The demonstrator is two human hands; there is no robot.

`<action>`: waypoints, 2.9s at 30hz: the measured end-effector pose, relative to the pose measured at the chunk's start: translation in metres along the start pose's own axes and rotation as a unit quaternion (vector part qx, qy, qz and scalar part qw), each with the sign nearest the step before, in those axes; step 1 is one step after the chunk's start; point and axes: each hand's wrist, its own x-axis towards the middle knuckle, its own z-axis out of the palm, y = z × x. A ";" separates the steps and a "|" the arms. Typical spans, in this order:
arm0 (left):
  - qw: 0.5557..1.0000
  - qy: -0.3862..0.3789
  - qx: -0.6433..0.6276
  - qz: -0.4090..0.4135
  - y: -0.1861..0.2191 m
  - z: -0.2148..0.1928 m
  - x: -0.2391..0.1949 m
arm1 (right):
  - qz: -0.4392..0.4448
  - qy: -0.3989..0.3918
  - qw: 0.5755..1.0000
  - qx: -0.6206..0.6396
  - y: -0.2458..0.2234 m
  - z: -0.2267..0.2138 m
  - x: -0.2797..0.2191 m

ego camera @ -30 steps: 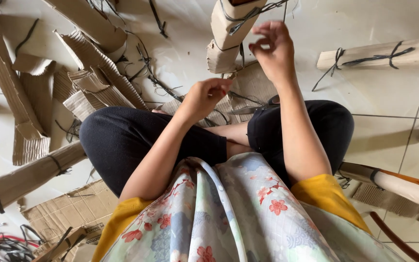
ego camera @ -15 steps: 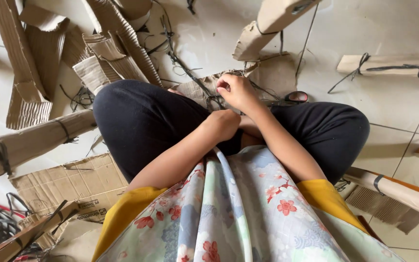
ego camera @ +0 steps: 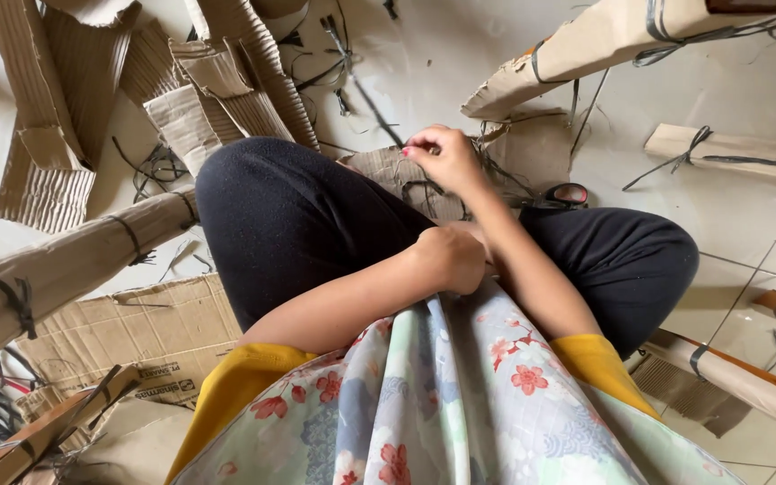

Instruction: Wrapping wooden stool legs with corrugated cardboard and securing them with plastic ties for protection.

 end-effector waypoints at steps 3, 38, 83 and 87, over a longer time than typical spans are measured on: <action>0.967 -0.240 0.004 -0.089 0.011 -0.086 -0.029 | 0.111 -0.028 0.971 0.208 -0.036 -0.032 -0.010; 0.797 0.314 -0.514 -0.042 -0.030 -0.105 0.027 | 0.023 0.199 0.878 0.436 -0.027 -0.149 -0.085; 0.620 0.291 -0.720 0.111 -0.027 -0.125 -0.016 | -0.075 0.191 0.977 -0.054 -0.066 -0.133 -0.103; 0.681 0.264 -0.681 0.051 -0.018 -0.121 -0.003 | -0.247 0.214 0.944 -0.046 -0.102 -0.154 -0.107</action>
